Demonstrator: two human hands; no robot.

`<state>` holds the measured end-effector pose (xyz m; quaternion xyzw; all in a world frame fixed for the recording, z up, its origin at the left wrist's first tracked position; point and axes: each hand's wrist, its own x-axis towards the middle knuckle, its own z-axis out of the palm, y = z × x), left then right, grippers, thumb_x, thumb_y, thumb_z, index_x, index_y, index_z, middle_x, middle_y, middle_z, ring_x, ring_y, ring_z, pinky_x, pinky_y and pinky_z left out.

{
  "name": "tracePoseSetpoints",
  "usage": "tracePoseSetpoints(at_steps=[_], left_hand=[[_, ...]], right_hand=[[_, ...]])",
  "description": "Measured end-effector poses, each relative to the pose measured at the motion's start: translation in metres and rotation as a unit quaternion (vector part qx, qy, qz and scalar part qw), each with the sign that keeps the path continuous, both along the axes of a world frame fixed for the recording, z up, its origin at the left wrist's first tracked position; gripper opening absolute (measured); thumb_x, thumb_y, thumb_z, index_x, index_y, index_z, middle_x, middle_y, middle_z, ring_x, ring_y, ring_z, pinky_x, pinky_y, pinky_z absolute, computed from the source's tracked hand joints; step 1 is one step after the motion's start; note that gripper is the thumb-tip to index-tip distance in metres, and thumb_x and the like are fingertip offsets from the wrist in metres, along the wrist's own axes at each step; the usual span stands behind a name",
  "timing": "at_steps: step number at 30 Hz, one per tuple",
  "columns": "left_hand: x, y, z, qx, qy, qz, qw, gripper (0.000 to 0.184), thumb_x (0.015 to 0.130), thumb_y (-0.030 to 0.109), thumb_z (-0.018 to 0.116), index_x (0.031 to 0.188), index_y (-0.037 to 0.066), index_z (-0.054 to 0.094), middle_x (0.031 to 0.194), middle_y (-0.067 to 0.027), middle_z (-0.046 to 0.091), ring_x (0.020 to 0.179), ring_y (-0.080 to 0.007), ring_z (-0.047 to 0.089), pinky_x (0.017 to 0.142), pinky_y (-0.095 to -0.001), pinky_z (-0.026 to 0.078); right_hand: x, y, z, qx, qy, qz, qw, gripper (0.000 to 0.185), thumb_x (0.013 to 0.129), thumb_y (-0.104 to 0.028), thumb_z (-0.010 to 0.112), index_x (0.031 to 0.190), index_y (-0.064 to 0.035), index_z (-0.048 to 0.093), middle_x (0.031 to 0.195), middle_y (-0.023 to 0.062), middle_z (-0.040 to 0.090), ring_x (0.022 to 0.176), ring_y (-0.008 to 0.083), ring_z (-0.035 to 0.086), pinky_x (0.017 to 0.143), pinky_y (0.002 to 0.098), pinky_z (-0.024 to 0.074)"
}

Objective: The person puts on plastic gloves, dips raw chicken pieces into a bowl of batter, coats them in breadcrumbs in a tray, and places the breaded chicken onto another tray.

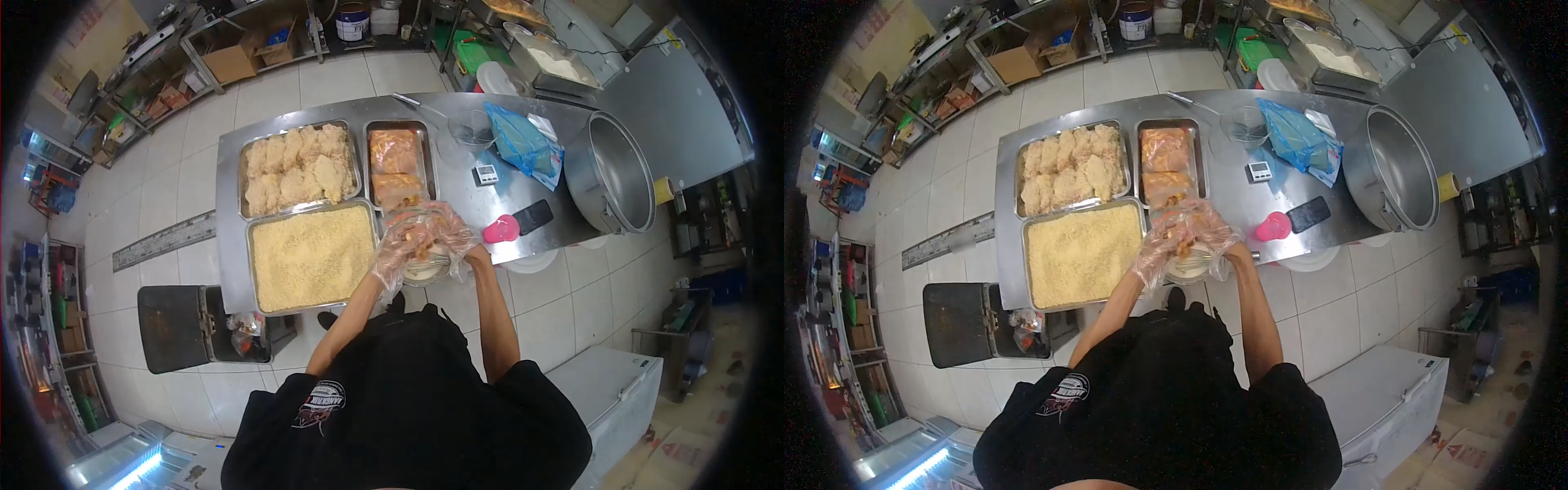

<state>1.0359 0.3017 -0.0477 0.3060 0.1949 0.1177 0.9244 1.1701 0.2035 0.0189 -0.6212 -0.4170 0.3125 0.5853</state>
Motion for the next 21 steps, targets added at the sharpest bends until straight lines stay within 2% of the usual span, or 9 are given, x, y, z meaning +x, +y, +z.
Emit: tracePoseSetpoints(at_steps=[4, 6, 7, 10, 12, 13, 15, 19, 21], left_hand=[[0.007, -0.004, -0.032, 0.044, 0.014, 0.011, 0.999, 0.046, 0.078, 0.009, 0.071, 0.119, 0.012, 0.049, 0.106, -0.0053, 0.06, 0.088, -0.0158, 0.062, 0.068, -0.028, 0.054], [0.012, 0.002, -0.054, 0.199, 0.078, 0.043, 0.976, 0.044, 0.072, 0.007, 0.075, 0.111, 0.004, 0.053, 0.096, -0.0044, 0.062, 0.086, -0.0134, 0.06, 0.068, -0.0252, 0.052], [0.014, 0.006, -0.063, 0.196, 0.077, 0.051, 0.976, 0.044, 0.072, 0.007, 0.075, 0.111, 0.004, 0.053, 0.096, -0.0044, 0.062, 0.086, -0.0134, 0.06, 0.068, -0.0252, 0.052], [0.021, 0.009, -0.067, 0.418, 0.117, 0.054, 0.899, 0.043, 0.072, 0.007, 0.07, 0.112, 0.005, 0.054, 0.096, -0.0094, 0.063, 0.086, -0.0208, 0.062, 0.071, -0.0306, 0.052], [0.021, 0.008, -0.043, 0.654, 0.186, 0.078, 0.729, 0.037, 0.073, 0.01, 0.062, 0.109, 0.004, 0.056, 0.094, -0.0175, 0.062, 0.086, -0.0319, 0.062, 0.075, -0.0382, 0.051], [0.024, 0.007, -0.055, 0.653, 0.19, 0.082, 0.729, 0.037, 0.073, 0.01, 0.062, 0.109, 0.004, 0.056, 0.094, -0.0175, 0.062, 0.086, -0.0319, 0.062, 0.075, -0.0382, 0.051], [0.028, 0.005, -0.09, 0.712, 0.324, 0.128, 0.61, 0.03, 0.076, 0.012, 0.055, 0.105, 0.005, 0.06, 0.091, -0.0214, 0.062, 0.087, -0.0389, 0.059, 0.076, -0.0434, 0.049], [-0.01, 0.017, -0.054, 0.648, 0.339, 0.064, 0.679, 0.042, 0.077, 0.021, 0.061, 0.114, 0.004, 0.057, 0.089, -0.016, 0.065, 0.081, -0.0308, 0.063, 0.074, -0.0383, 0.05], [-0.031, 0.017, -0.035, 0.613, 0.267, 0.131, 0.732, 0.027, 0.078, 0.009, 0.053, 0.104, 0.004, 0.06, 0.09, -0.0175, 0.064, 0.083, -0.0345, 0.062, 0.072, -0.0417, 0.049]], right_hand=[[0.036, -0.018, -0.045, -0.074, -0.017, -0.027, 0.997, 0.03, 0.082, -0.015, 0.066, 0.107, -0.0045, 0.053, 0.09, 0.0042, 0.06, 0.083, 0.01, 0.057, 0.071, 0.022, 0.0474], [0.05, -0.018, -0.09, -0.108, -0.087, -0.088, 0.986, 0.025, 0.077, -0.006, 0.068, 0.1, -0.0041, 0.057, 0.086, 0.0048, 0.061, 0.079, 0.0098, 0.057, 0.068, 0.0231, 0.048], [0.054, -0.018, -0.106, -0.109, -0.091, -0.081, 0.987, 0.025, 0.077, -0.006, 0.068, 0.1, -0.0041, 0.057, 0.086, 0.0048, 0.061, 0.079, 0.0098, 0.057, 0.068, 0.0231, 0.048], [0.056, -0.015, -0.122, -0.104, -0.128, -0.078, 0.983, 0.015, 0.075, -0.01, 0.068, 0.088, -0.0043, 0.062, 0.079, 0.0084, 0.064, 0.073, 0.0145, 0.061, 0.065, 0.027, 0.0492], [0.045, -0.01, -0.112, -0.222, -0.302, -0.091, 0.923, 0.014, 0.074, -0.017, 0.067, 0.081, -0.0049, 0.065, 0.075, 0.0149, 0.065, 0.071, 0.025, 0.064, 0.066, 0.0344, 0.0502], [0.042, -0.008, -0.119, -0.22, -0.302, -0.086, 0.923, 0.014, 0.074, -0.017, 0.067, 0.081, -0.0049, 0.065, 0.075, 0.0149, 0.065, 0.071, 0.025, 0.064, 0.066, 0.0344, 0.0502], [0.038, -0.005, -0.141, -0.263, -0.407, -0.084, 0.871, 0.021, 0.073, -0.024, 0.065, 0.08, -0.0044, 0.066, 0.081, 0.0187, 0.064, 0.075, 0.0333, 0.063, 0.069, 0.0402, 0.0498], [0.017, -0.001, -0.146, -0.337, -0.413, -0.043, 0.845, 0.027, 0.079, -0.03, 0.056, 0.082, -0.0044, 0.066, 0.08, 0.0217, 0.063, 0.079, 0.0367, 0.062, 0.072, 0.0443, 0.0496], [0.021, 0.002, -0.161, -0.291, -0.394, -0.002, 0.872, 0.021, 0.079, -0.023, 0.058, 0.086, -0.005, 0.066, 0.081, 0.0201, 0.064, 0.078, 0.0323, 0.063, 0.07, 0.0401, 0.0503]])
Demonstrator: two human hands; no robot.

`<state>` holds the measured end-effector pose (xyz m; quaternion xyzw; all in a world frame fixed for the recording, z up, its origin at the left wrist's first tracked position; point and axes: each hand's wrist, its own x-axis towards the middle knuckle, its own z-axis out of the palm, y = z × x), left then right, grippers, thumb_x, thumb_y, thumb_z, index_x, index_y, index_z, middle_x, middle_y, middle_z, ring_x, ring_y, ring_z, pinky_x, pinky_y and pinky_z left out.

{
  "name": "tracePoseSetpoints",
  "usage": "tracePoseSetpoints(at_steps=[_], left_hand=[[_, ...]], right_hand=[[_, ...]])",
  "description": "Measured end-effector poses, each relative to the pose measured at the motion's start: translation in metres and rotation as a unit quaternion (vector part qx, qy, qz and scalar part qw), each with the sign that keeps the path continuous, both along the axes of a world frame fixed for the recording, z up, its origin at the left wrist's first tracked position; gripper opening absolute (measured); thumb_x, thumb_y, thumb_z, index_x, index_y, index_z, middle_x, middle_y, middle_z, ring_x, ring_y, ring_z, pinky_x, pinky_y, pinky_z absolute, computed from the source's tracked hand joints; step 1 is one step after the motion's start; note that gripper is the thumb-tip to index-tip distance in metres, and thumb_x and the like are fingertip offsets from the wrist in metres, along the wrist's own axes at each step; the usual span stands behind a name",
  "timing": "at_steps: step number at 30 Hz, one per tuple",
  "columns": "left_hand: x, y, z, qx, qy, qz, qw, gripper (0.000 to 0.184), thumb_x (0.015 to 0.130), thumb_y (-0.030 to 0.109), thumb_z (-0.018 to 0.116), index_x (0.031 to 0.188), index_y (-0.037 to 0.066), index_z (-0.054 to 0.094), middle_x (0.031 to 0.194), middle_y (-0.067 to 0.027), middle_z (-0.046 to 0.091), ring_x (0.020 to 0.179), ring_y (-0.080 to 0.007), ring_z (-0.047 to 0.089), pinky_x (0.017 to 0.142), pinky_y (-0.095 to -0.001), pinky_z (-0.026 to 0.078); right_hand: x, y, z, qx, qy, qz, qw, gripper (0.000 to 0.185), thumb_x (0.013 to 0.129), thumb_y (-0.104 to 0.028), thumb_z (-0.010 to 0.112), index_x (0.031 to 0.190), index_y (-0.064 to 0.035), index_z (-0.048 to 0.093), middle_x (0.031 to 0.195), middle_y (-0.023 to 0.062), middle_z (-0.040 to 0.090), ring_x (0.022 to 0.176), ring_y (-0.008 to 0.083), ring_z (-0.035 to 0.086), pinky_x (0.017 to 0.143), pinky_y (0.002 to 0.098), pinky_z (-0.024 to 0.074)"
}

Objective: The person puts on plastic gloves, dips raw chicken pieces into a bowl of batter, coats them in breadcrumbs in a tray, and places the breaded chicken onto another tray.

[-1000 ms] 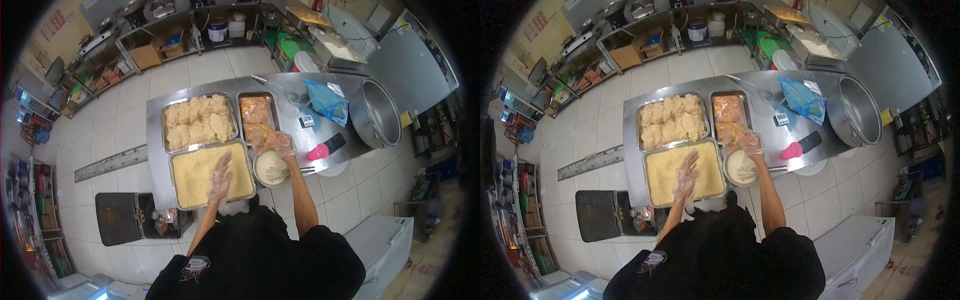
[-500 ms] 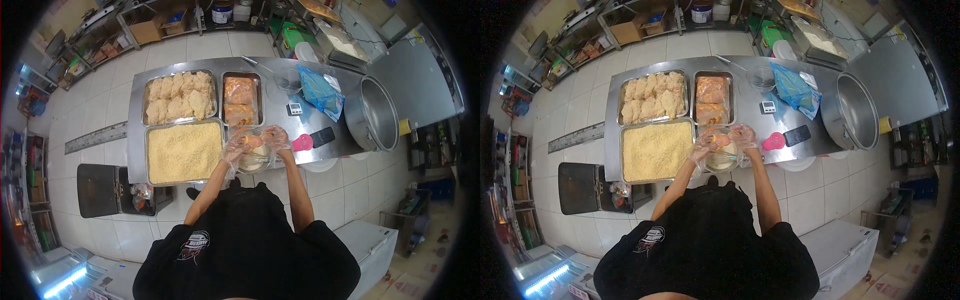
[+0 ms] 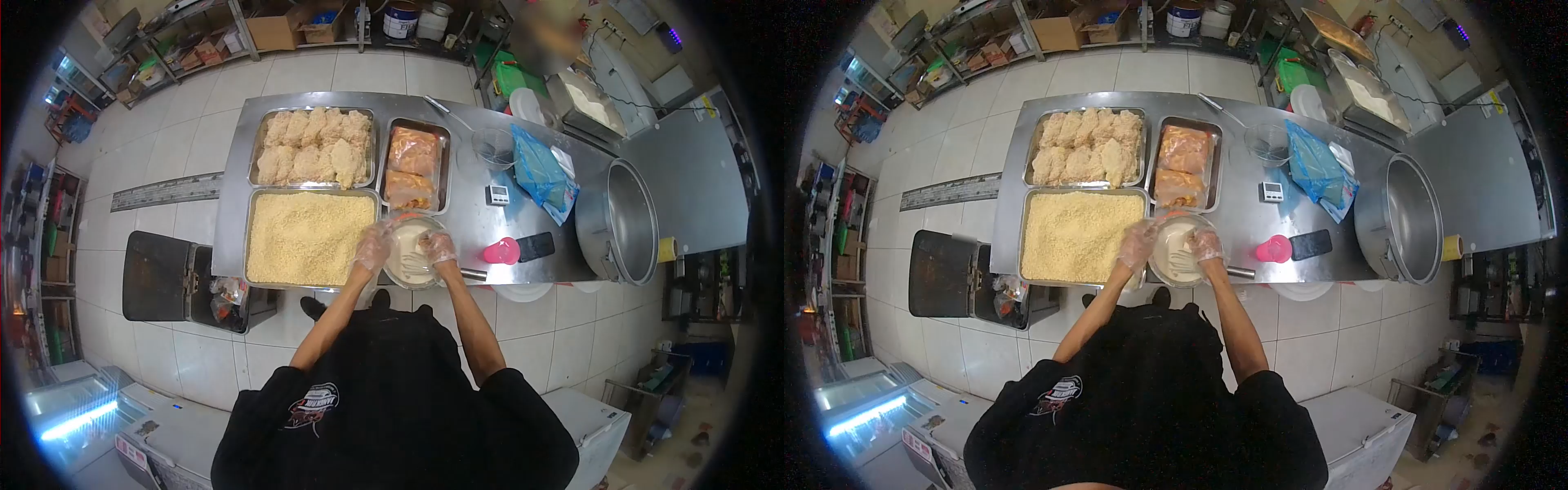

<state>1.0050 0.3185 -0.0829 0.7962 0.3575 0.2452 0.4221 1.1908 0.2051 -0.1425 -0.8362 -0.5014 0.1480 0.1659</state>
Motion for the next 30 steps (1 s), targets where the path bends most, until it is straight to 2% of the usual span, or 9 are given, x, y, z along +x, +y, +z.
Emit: tracePoseSetpoints(at_steps=[1, 4, 7, 10, 13, 17, 20, 23, 30], left_hand=[[-0.011, 0.002, 0.009, -0.001, 0.0, 0.002, 1.0, 0.027, 0.078, 0.009, 0.053, 0.104, 0.004, 0.06, 0.09, -0.0175, 0.064, 0.083, -0.0345, 0.062, 0.072, -0.0417, 0.049], [-0.054, 0.015, 0.007, -0.121, -0.053, -0.004, 0.991, 0.027, 0.079, 0.006, 0.051, 0.105, 0.004, 0.059, 0.094, -0.0166, 0.064, 0.086, -0.0316, 0.062, 0.075, -0.0383, 0.049], [-0.11, 0.031, -0.022, 0.04, -0.2, 0.019, 0.979, 0.027, 0.081, 0.008, 0.053, 0.108, 0.005, 0.059, 0.096, -0.0149, 0.064, 0.088, -0.03, 0.061, 0.078, -0.0355, 0.048], [-0.142, 0.061, -0.003, 0.009, -0.026, 0.086, 0.996, 0.028, 0.08, 0.012, 0.057, 0.108, 0.006, 0.059, 0.107, -0.016, 0.06, 0.099, -0.0306, 0.057, 0.088, -0.0349, 0.045], [-0.181, 0.093, -0.033, 0.32, 0.197, 0.184, 0.908, 0.041, 0.08, 0.02, 0.055, 0.118, 0.004, 0.051, 0.121, -0.0182, 0.052, 0.111, -0.0325, 0.049, 0.096, -0.0385, 0.038], [-0.211, 0.111, -0.164, 0.087, 0.08, -0.005, 0.993, 0.059, 0.079, 0.018, 0.052, 0.134, 0.004, 0.037, 0.126, -0.0176, 0.049, 0.116, -0.0305, 0.046, 0.1, -0.0389, 0.034], [-0.188, 0.087, -0.107, 0.121, 0.127, -0.15, 0.973, 0.066, 0.079, 0.026, 0.049, 0.138, 0.004, 0.029, 0.136, -0.0212, 0.038, 0.127, -0.036, 0.033, 0.108, -0.0422, 0.022], [-0.196, 0.08, -0.074, 0.112, 0.31, -0.037, 0.943, 0.065, 0.08, 0.023, 0.047, 0.138, 0.001, 0.028, 0.136, -0.0224, 0.037, 0.127, -0.0346, 0.034, 0.108, -0.0424, 0.023], [-0.228, 0.109, -0.094, 0.066, 0.187, -0.155, 0.968, 0.06, 0.082, 0.02, 0.043, 0.136, -0.002, 0.03, 0.136, -0.0226, 0.039, 0.125, -0.0321, 0.04, 0.106, -0.0411, 0.028]], right_hand=[[0.0, 0.0, 0.0, -0.001, 0.0, 0.002, 1.0, 0.021, 0.079, -0.023, 0.058, 0.086, -0.005, 0.066, 0.081, 0.0201, 0.064, 0.078, 0.0323, 0.063, 0.07, 0.0401, 0.0503], [0.0, 0.0, 0.02, 0.188, 0.321, -0.097, 0.923, 0.015, 0.077, -0.017, 0.066, 0.085, -0.0046, 0.065, 0.082, 0.0121, 0.067, 0.074, 0.0233, 0.064, 0.066, 0.0325, 0.0506], [-0.013, -0.004, 0.079, 0.155, 0.173, -0.094, 0.968, 0.015, 0.078, -0.012, 0.065, 0.09, -0.0033, 0.064, 0.082, 0.0091, 0.067, 0.074, 0.0175, 0.063, 0.068, 0.0268, 0.0501], [-0.015, -0.001, 0.105, 0.215, 0.231, -0.1, 0.944, 0.018, 0.079, -0.013, 0.065, 0.093, -0.0029, 0.063, 0.084, 0.0106, 0.067, 0.076, 0.0196, 0.064, 0.071, 0.0282, 0.0506], [-0.027, -0.001, 0.125, 0.178, 0.061, -0.115, 0.975, 0.021, 0.078, -0.015, 0.066, 0.094, -0.0025, 0.063, 0.087, 0.0117, 0.067, 0.079, 0.021, 0.065, 0.072, 0.0297, 0.0509], [-0.044, -0.011, 0.144, 0.163, 0.003, -0.186, 0.969, 0.016, 0.075, -0.017, 0.065, 0.086, -0.0071, 0.066, 0.084, 0.0093, 0.066, 0.077, 0.0272, 0.063, 0.077, 0.0352, 0.048], [-0.036, -0.011, 0.12, 0.207, 0.019, -0.217, 0.954, 0.016, 0.073, -0.018, 0.066, 0.085, -0.0067, 0.066, 0.084, 0.01, 0.066, 0.078, 0.0284, 0.063, 0.077, 0.0363, 0.0487], [-0.046, -0.012, 0.12, 0.23, 0.009, -0.232, 0.945, 0.018, 0.074, -0.014, 0.066, 0.087, -0.0022, 0.064, 0.081, 0.013, 0.066, 0.074, 0.0248, 0.063, 0.07, 0.0346, 0.0497], [-0.11, 0.034, 0.182, 0.191, -0.069, -0.234, 0.951, 0.02, 0.076, -0.008, 0.066, 0.093, 0.0021, 0.061, 0.082, 0.0129, 0.066, 0.071, 0.0175, 0.062, 0.064, 0.0313, 0.0503]])
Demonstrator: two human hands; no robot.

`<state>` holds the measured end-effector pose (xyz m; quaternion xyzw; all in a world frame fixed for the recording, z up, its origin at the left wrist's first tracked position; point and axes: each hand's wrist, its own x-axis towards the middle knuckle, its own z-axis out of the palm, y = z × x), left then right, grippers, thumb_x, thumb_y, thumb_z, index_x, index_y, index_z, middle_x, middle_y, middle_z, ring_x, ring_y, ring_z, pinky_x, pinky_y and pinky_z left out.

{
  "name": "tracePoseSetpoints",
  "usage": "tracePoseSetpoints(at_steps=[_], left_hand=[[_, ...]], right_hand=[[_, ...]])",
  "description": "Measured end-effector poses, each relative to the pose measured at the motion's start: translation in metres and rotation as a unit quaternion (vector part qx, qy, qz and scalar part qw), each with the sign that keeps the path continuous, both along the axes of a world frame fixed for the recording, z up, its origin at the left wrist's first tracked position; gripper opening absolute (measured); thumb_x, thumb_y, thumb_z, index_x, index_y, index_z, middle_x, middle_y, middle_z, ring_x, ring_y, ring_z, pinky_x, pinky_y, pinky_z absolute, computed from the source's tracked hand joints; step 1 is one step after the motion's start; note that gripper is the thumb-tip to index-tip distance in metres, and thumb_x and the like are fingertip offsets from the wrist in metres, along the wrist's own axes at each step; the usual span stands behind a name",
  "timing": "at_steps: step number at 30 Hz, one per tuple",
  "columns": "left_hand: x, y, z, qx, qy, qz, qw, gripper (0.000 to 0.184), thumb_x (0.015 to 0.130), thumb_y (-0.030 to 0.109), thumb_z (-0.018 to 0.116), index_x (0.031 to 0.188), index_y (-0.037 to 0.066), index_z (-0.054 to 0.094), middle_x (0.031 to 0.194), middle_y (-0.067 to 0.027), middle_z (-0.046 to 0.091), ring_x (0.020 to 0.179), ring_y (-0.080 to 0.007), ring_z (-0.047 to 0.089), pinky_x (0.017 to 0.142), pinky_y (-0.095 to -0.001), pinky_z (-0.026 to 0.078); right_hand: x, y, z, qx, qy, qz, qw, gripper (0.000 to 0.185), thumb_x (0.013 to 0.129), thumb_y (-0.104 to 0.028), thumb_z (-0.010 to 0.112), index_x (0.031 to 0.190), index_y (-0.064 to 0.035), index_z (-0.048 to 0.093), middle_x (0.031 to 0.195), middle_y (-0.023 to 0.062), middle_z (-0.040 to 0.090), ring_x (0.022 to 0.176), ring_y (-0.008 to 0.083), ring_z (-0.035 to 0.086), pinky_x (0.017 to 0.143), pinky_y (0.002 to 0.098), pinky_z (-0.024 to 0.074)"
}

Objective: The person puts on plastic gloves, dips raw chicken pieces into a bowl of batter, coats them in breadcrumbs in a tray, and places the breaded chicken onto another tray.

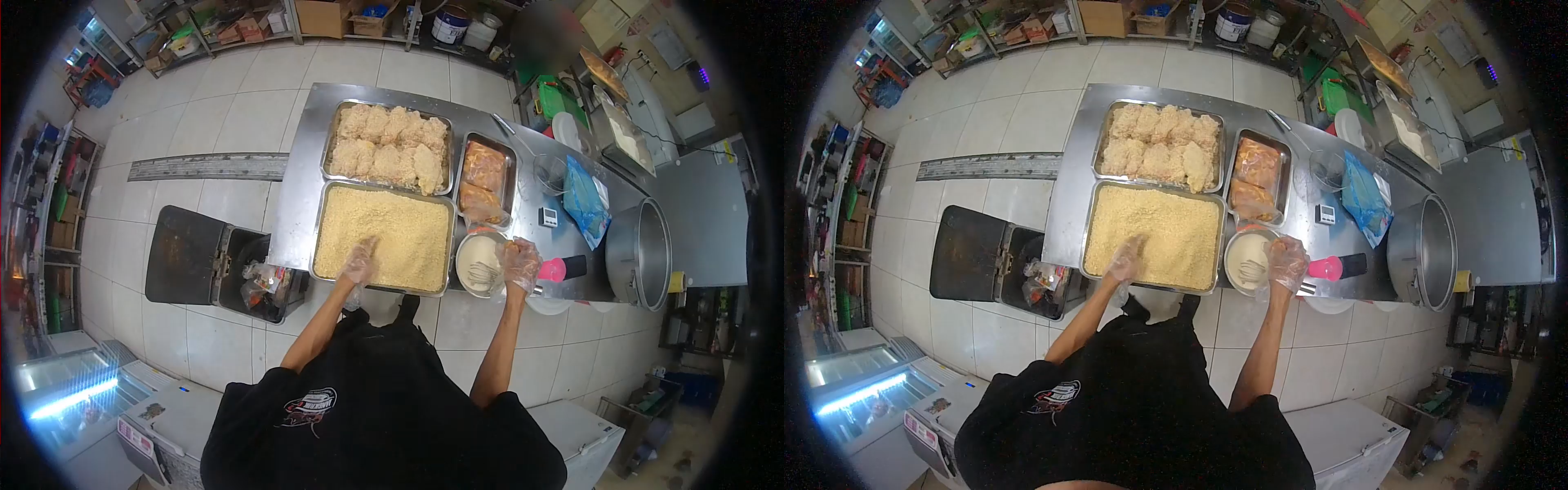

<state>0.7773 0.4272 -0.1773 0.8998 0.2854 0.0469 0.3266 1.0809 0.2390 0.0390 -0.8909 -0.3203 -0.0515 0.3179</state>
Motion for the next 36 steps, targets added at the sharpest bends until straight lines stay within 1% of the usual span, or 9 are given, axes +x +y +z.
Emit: tracePoseSetpoints(at_steps=[3, 8, 12, 18, 20, 26, 29, 33, 36], left_hand=[[-0.036, 0.006, -0.026, -0.055, -0.114, 0.076, 0.989, 0.054, 0.087, 0.02, 0.041, 0.136, 0.0, 0.032, 0.136, -0.0198, 0.04, 0.125, -0.0295, 0.04, 0.105, -0.0373, 0.029], [-0.074, 0.022, -0.012, -0.566, -0.433, 0.16, 0.683, 0.061, 0.087, 0.025, 0.049, 0.138, 0.0, 0.028, 0.135, -0.0152, 0.041, 0.122, -0.0253, 0.042, 0.098, -0.0359, 0.036], [-0.093, 0.023, -0.05, -0.281, -0.265, 0.096, 0.917, 0.055, 0.09, 0.027, 0.044, 0.137, 0.002, 0.03, 0.133, -0.0139, 0.043, 0.121, -0.0232, 0.042, 0.094, -0.0329, 0.039], [-0.045, 0.011, -0.077, -0.762, -0.336, 0.25, 0.494, 0.018, 0.092, 0.025, 0.045, 0.092, 0.01, 0.055, 0.077, -0.0073, 0.054, 0.075, -0.0189, 0.053, 0.073, -0.0322, 0.046], [-0.03, 0.004, -0.064, -0.715, -0.353, 0.268, 0.541, 0.018, 0.091, 0.026, 0.047, 0.09, 0.01, 0.055, 0.077, -0.0065, 0.054, 0.075, -0.0179, 0.052, 0.072, -0.0323, 0.046], [-0.018, 0.01, -0.016, -0.636, -0.314, 0.29, 0.643, 0.023, 0.086, 0.023, 0.051, 0.1, 0.005, 0.051, 0.092, -0.0103, 0.052, 0.089, -0.0225, 0.05, 0.08, -0.0348, 0.043], [-0.007, 0.008, -0.014, -0.462, -0.192, 0.232, 0.834, 0.033, 0.083, 0.02, 0.051, 0.109, 0.001, 0.048, 0.104, -0.0137, 0.051, 0.099, -0.0267, 0.049, 0.086, -0.0367, 0.04], [0.006, 0.018, 0.02, 0.135, 0.053, 0.043, 0.988, 0.048, 0.078, 0.016, 0.052, 0.12, -0.005, 0.043, 0.12, -0.0183, 0.05, 0.113, -0.0323, 0.047, 0.095, -0.0392, 0.037], [0.025, 0.018, -0.008, 0.154, -0.087, 0.124, 0.976, 0.065, 0.074, 0.008, 0.047, 0.134, -0.009, 0.027, 0.136, -0.0268, 0.034, 0.129, -0.0385, 0.029, 0.107, -0.0418, 0.026]], right_hand=[[-0.032, 0.025, -0.002, 0.22, 0.195, 0.097, 0.951, 0.016, 0.075, -0.008, 0.069, 0.089, -0.0025, 0.064, 0.081, 0.0077, 0.066, 0.073, 0.0153, 0.062, 0.067, 0.0279, 0.05], [-0.077, 0.075, -0.062, 0.27, 0.343, 0.119, 0.892, 0.021, 0.083, -0.008, 0.063, 0.103, -0.001, 0.059, 0.088, 0.0045, 0.063, 0.076, 0.0117, 0.058, 0.066, 0.024, 0.0482], [-0.108, 0.065, -0.118, 0.249, 0.512, 0.099, 0.816, 0.026, 0.086, -0.011, 0.059, 0.111, -0.0041, 0.054, 0.088, 0.0037, 0.06, 0.074, 0.0121, 0.057, 0.063, 0.0244, 0.0483], [-0.168, 0.062, -0.188, 0.148, 0.607, 0.027, 0.78, 0.044, 0.08, 0.0, 0.061, 0.12, -0.0035, 0.042, 0.094, 0.0085, 0.058, 0.082, 0.016, 0.06, 0.068, 0.0291, 0.0526], [-0.186, 0.078, -0.183, 0.259, 0.681, -0.051, 0.683, 0.044, 0.08, 0.0, 0.061, 0.119, -0.0026, 0.041, 0.091, 0.0074, 0.057, 0.08, 0.0155, 0.059, 0.067, 0.0287, 0.0525], [-0.168, 0.058, -0.238, -0.034, 0.275, 0.2, 0.94, 0.035, 0.081, -0.001, 0.059, 0.114, -0.0014, 0.046, 0.083, 0.0041, 0.053, 0.075, 0.0148, 0.057, 0.067, 0.0286, 0.0518], [-0.179, 0.074, -0.205, 0.256, 0.659, 0.045, 0.706, 0.028, 0.082, -0.002, 0.058, 0.109, -0.0014, 0.049, 0.083, 0.0036, 0.054, 0.075, 0.0139, 0.057, 0.067, 0.0282, 0.0509], [-0.133, 0.071, -0.215, 0.089, 0.284, 0.153, 0.942, 0.037, 0.079, -0.018, 0.068, 0.108, 0.0, 0.052, 0.09, 0.0114, 0.059, 0.084, 0.0208, 0.06, 0.075, 0.0316, 0.0494], [-0.151, 0.112, -0.16, 0.036, 0.195, -0.007, 0.98, 0.053, 0.072, -0.028, 0.075, 0.109, 0.0016, 0.053, 0.097, 0.0157, 0.06, 0.091, 0.025, 0.059, 0.081, 0.0345, 0.0472]])
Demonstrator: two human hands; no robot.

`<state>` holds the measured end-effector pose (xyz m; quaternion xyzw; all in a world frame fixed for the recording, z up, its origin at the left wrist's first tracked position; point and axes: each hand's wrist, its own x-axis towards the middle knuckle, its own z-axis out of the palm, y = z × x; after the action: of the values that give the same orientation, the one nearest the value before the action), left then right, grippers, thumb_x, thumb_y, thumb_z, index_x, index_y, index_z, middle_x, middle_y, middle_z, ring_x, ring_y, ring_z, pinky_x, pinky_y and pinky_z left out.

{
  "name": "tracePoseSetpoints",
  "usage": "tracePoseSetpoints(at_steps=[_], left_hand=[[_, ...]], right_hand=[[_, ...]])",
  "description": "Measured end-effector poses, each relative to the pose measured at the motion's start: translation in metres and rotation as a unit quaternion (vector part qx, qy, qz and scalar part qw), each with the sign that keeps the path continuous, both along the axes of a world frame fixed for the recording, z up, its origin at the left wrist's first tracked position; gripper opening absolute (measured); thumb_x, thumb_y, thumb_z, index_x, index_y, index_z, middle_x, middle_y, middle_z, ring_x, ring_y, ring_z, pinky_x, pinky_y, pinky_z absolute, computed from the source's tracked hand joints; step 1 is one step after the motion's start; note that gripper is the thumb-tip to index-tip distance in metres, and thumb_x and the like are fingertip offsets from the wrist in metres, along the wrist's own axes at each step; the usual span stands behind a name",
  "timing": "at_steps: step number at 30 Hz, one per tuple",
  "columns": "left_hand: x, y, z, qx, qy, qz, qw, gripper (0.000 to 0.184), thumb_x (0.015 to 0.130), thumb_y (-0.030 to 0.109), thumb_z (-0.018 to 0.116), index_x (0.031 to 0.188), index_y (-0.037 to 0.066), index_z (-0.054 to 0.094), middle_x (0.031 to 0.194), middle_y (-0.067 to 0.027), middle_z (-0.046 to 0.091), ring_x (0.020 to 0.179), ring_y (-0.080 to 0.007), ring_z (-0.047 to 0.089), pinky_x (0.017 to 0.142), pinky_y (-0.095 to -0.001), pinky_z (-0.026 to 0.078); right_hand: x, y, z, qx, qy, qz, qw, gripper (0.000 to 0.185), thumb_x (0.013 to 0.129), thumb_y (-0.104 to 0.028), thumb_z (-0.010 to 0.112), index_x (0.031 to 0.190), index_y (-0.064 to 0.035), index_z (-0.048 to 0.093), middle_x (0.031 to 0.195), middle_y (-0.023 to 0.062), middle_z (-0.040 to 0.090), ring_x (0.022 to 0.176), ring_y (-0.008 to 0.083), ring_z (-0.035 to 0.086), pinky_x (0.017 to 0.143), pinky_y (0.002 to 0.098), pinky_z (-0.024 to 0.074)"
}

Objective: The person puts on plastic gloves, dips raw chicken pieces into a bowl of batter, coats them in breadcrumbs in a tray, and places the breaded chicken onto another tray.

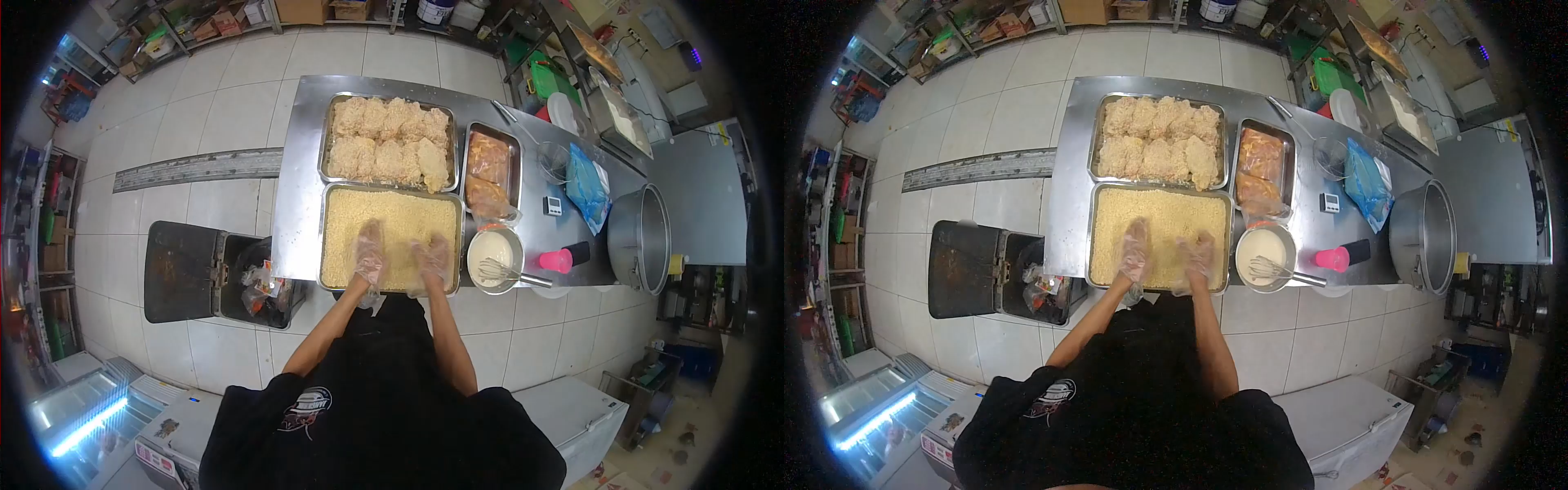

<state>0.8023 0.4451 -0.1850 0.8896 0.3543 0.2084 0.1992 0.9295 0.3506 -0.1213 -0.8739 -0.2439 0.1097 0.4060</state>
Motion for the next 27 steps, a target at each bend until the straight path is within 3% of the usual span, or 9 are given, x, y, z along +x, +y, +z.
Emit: tracePoseSetpoints(at_steps=[3, 6, 9, 13, 15, 18, 20, 24, 27], left_hand=[[0.007, -0.014, 0.002, -0.139, -0.039, -0.048, 0.988, 0.077, 0.074, 0.009, 0.046, 0.139, -0.009, 0.01, 0.144, -0.0282, 0.018, 0.135, -0.0394, 0.015, 0.111, -0.0411, 0.016], [-0.016, -0.007, -0.011, -0.251, 0.021, -0.112, 0.961, 0.078, 0.074, 0.013, 0.048, 0.139, -0.009, 0.011, 0.142, -0.0292, 0.02, 0.133, -0.0409, 0.02, 0.11, -0.042, 0.018], [-0.038, 0.004, 0.012, -0.189, 0.11, -0.11, 0.97, 0.079, 0.074, 0.013, 0.049, 0.139, -0.009, 0.01, 0.141, -0.0301, 0.022, 0.132, -0.0417, 0.022, 0.11, -0.0423, 0.018], [-0.057, 0.003, 0.038, -0.227, 0.164, -0.066, 0.958, 0.079, 0.077, 0.017, 0.051, 0.14, -0.008, 0.011, 0.14, -0.0288, 0.025, 0.131, -0.0415, 0.025, 0.11, -0.0414, 0.02], [-0.066, -0.005, 0.041, -0.285, -0.013, 0.013, 0.958, 0.071, 0.084, 0.021, 0.046, 0.14, -0.008, 0.012, 0.14, -0.0277, 0.026, 0.131, -0.0386, 0.027, 0.109, -0.0383, 0.021], [-0.057, -0.011, 0.021, -0.332, -0.039, 0.06, 0.94, 0.071, 0.085, 0.022, 0.046, 0.14, -0.007, 0.013, 0.14, -0.0268, 0.028, 0.129, -0.037, 0.029, 0.107, -0.0381, 0.024], [-0.044, -0.014, -0.005, -0.388, -0.056, 0.115, 0.913, 0.07, 0.085, 0.023, 0.047, 0.14, -0.006, 0.014, 0.139, -0.0259, 0.03, 0.128, -0.0354, 0.031, 0.105, -0.0379, 0.026], [-0.041, -0.017, 0.01, -0.344, -0.147, 0.147, 0.916, 0.068, 0.086, 0.024, 0.047, 0.139, -0.005, 0.017, 0.138, -0.024, 0.033, 0.124, -0.0322, 0.036, 0.101, -0.0375, 0.031], [-0.046, -0.021, 0.004, -0.387, -0.141, 0.133, 0.901, 0.067, 0.086, 0.025, 0.047, 0.139, -0.005, 0.019, 0.137, -0.0226, 0.035, 0.122, -0.0298, 0.04, 0.098, -0.0373, 0.035]], right_hand=[[-0.001, 0.029, -0.015, 0.029, -0.019, 0.012, 0.999, 0.059, 0.067, -0.03, 0.078, 0.109, 0.003, 0.054, 0.099, 0.0161, 0.06, 0.093, 0.0258, 0.058, 0.083, 0.0369, 0.0457], [0.01, 0.031, 0.002, -0.003, 0.148, 0.094, 0.985, 0.062, 0.067, -0.029, 0.079, 0.113, 0.0022, 0.053, 0.103, 0.0163, 0.06, 0.095, 0.0246, 0.057, 0.084, 0.0356, 0.0459], [0.022, 0.031, 0.045, -0.014, 0.173, 0.171, 0.97, 0.058, 0.068, -0.021, 0.077, 0.115, 0.0015, 0.052, 0.106, 0.0178, 0.059, 0.097, 0.025, 0.057, 0.085, 0.0352, 0.0458], [-0.001, 0.03, 0.067, 0.02, -0.098, 0.268, 0.958, 0.051, 0.069, -0.009, 0.069, 0.116, -0.0023, 0.05, 0.098, 0.0176, 0.059, 0.089, 0.0258, 0.058, 0.081, 0.0355, 0.047], [-0.006, 0.019, 0.057, 0.016, -0.201, 0.287, 0.936, 0.05, 0.069, -0.007, 0.067, 0.116, -0.0036, 0.049, 0.093, 0.0173, 0.059, 0.085, 0.0265, 0.058, 0.079, 0.0361, 0.0473], [0.0, -0.029, -0.024, -0.093, -0.066, 0.182, 0.977, 0.051, 0.074, -0.004, 0.062, 0.121, -0.0093, 0.043, 0.094, 0.0116, 0.055, 0.086, 0.0212, 0.056, 0.077, 0.0366, 0.0479], [-0.016, -0.036, -0.052, 0.015, 0.175, 0.119, 0.977, 0.05, 0.076, -0.002, 0.06, 0.121, -0.0106, 0.041, 0.095, 0.009, 0.054, 0.086, 0.0199, 0.056, 0.074, 0.0364, 0.0483], [-0.017, -0.038, -0.059, 0.245, 0.476, 0.032, 0.844, 0.049, 0.078, 0.002, 0.056, 0.122, -0.0131, 0.038, 0.098, 0.0039, 0.051, 0.087, 0.0172, 0.055, 0.07, 0.0359, 0.0491], [-0.018, -0.054, -0.093, 0.287, 0.556, 0.008, 0.78, 0.049, 0.079, 0.005, 0.054, 0.121, -0.0137, 0.037, 0.099, 0.0026, 0.049, 0.087, 0.0171, 0.055, 0.069, 0.0365, 0.05]])
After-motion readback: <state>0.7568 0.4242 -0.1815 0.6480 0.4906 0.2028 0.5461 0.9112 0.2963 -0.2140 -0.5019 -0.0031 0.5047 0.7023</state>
